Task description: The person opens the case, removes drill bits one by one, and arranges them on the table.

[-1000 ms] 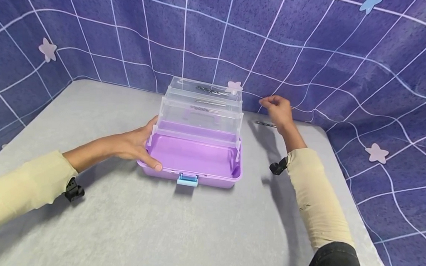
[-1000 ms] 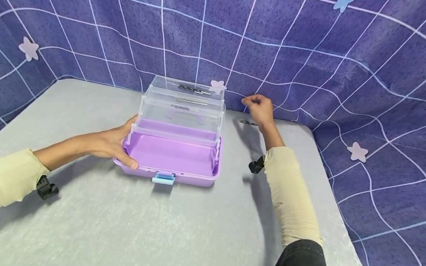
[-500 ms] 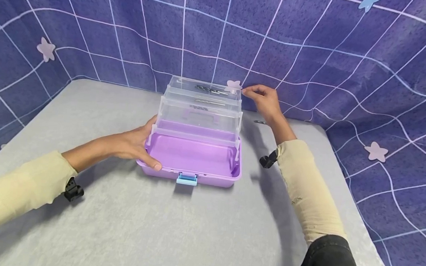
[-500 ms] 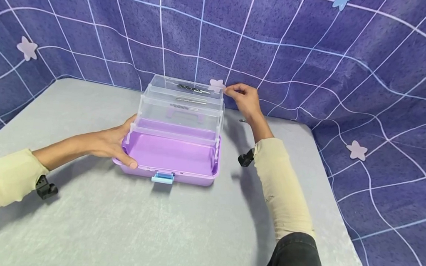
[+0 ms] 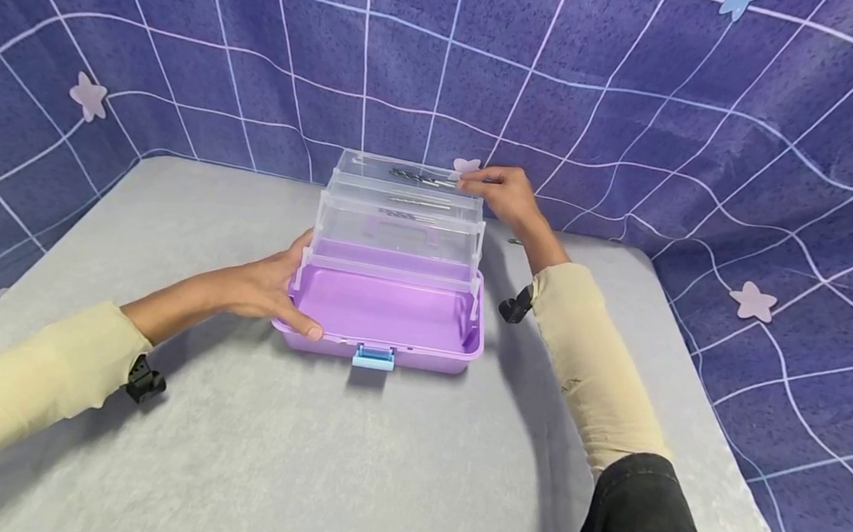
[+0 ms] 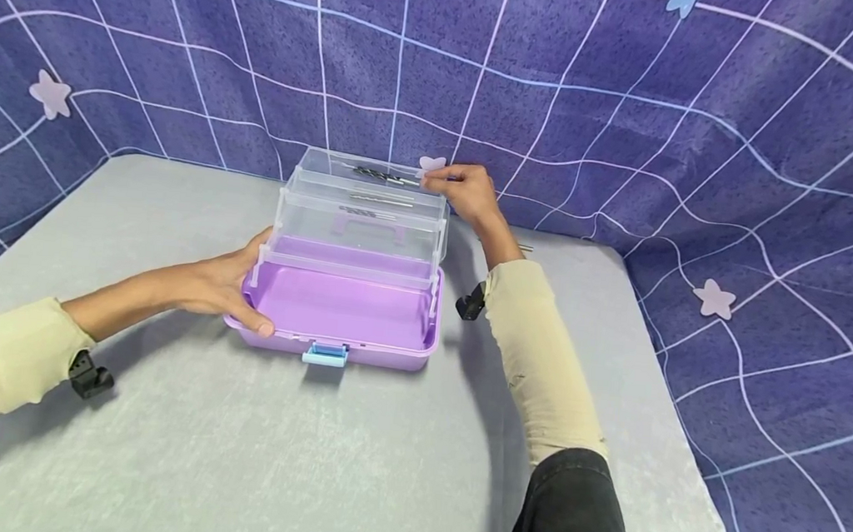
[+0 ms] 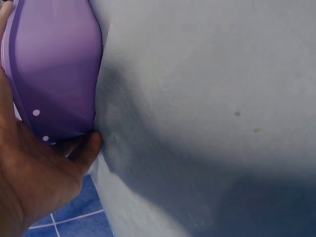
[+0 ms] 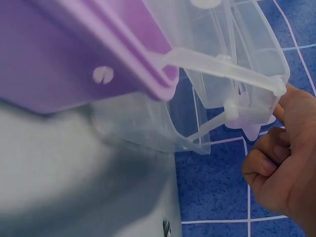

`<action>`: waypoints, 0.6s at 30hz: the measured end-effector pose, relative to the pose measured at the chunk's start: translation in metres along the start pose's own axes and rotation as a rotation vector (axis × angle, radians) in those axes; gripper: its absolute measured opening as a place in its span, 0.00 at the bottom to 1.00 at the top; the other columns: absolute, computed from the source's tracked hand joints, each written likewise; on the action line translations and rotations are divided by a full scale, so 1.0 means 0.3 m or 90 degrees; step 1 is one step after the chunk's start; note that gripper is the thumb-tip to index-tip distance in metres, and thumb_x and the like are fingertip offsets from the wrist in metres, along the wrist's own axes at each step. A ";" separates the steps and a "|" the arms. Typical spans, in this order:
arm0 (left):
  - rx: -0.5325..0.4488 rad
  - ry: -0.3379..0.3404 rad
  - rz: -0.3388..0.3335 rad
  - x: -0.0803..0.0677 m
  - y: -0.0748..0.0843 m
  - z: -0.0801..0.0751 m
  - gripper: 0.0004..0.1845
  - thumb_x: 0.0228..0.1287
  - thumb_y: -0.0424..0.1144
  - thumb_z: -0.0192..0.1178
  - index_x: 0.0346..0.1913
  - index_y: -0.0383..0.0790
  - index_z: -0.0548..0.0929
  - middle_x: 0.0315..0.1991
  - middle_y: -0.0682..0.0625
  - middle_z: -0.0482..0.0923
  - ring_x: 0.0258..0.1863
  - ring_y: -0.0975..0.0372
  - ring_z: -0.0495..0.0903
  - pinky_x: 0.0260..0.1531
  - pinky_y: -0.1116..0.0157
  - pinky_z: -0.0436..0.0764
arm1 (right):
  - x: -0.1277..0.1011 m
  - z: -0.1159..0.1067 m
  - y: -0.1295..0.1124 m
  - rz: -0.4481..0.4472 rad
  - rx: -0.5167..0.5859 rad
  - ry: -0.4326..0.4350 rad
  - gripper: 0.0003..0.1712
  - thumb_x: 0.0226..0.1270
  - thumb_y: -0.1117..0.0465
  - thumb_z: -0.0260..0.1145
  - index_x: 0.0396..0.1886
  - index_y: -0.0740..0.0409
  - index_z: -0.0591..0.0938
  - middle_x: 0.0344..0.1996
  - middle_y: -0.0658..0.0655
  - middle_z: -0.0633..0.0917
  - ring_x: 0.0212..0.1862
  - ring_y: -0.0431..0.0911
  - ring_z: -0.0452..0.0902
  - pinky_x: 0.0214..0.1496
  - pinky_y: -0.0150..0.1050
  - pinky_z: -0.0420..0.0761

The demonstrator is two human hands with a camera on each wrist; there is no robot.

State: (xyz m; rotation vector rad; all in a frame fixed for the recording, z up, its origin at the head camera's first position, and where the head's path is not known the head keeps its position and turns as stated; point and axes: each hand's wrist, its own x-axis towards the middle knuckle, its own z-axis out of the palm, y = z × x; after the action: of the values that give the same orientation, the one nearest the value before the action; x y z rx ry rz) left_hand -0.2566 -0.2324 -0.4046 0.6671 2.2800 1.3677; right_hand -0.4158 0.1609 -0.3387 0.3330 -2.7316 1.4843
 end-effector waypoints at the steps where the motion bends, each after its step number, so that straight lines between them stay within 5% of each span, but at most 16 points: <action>1: -0.005 -0.001 0.002 0.000 -0.001 0.001 0.84 0.49 0.38 0.92 0.92 0.57 0.33 0.83 0.36 0.67 0.74 0.39 0.81 0.79 0.34 0.76 | 0.004 0.003 -0.002 0.006 -0.008 -0.007 0.21 0.71 0.47 0.81 0.59 0.49 0.96 0.68 0.52 0.91 0.77 0.47 0.81 0.83 0.45 0.77; 18: -0.036 -0.009 0.005 0.001 0.006 0.003 0.83 0.48 0.35 0.92 0.91 0.57 0.33 0.83 0.34 0.67 0.73 0.39 0.81 0.77 0.36 0.80 | 0.025 0.043 -0.015 0.010 -0.024 -0.013 0.16 0.76 0.56 0.78 0.58 0.54 0.95 0.65 0.53 0.93 0.79 0.47 0.80 0.84 0.41 0.76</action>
State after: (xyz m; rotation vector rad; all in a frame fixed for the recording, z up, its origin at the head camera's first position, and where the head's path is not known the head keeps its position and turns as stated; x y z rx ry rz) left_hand -0.2560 -0.2307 -0.4034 0.6658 2.2211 1.4204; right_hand -0.4211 0.1463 -0.3411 0.3285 -2.7793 1.4393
